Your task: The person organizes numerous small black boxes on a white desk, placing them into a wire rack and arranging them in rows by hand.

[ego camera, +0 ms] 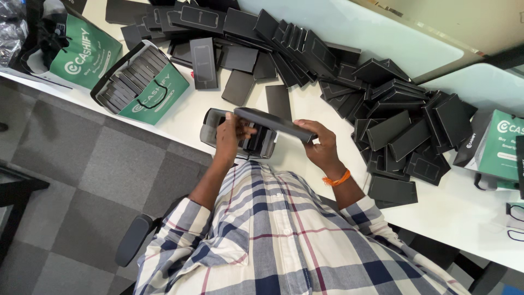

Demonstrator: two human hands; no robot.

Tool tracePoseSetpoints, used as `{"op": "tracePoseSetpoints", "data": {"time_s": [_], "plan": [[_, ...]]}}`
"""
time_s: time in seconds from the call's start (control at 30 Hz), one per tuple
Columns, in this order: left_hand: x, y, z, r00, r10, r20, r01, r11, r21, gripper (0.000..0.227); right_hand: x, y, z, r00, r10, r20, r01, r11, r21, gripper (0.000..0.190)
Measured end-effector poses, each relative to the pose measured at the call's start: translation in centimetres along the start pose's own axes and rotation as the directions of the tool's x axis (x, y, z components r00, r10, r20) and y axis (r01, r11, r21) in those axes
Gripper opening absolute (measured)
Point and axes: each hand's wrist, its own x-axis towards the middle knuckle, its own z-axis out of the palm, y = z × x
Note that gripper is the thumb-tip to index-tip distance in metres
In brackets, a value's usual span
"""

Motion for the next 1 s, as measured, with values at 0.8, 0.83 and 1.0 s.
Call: {"op": "tracePoseSetpoints", "data": {"time_s": [0.8, 0.83, 1.0], "plan": [[-0.5, 1.3, -1.9, 0.986, 0.048, -0.161, -0.014, 0.979, 0.205, 0.028, 1.5, -1.6, -0.6, 0.973, 0.175, 0.151, -0.215, 0.923, 0.318, 0.119], [-0.6, 1.7, -1.9, 0.985, 0.051, -0.164, -0.016, 0.978, 0.206, 0.028, 1.7, -1.7, -0.6, 0.973, 0.171, 0.152, -0.212, 0.923, 0.321, 0.119], [-0.9, 1.5, -2.4, 0.964, 0.006, -0.268, 0.043, 0.983, 0.178, 0.027, 1.8, -2.6, -0.1, 0.954, 0.061, 0.294, -0.12, 0.975, 0.188, 0.116]]}}
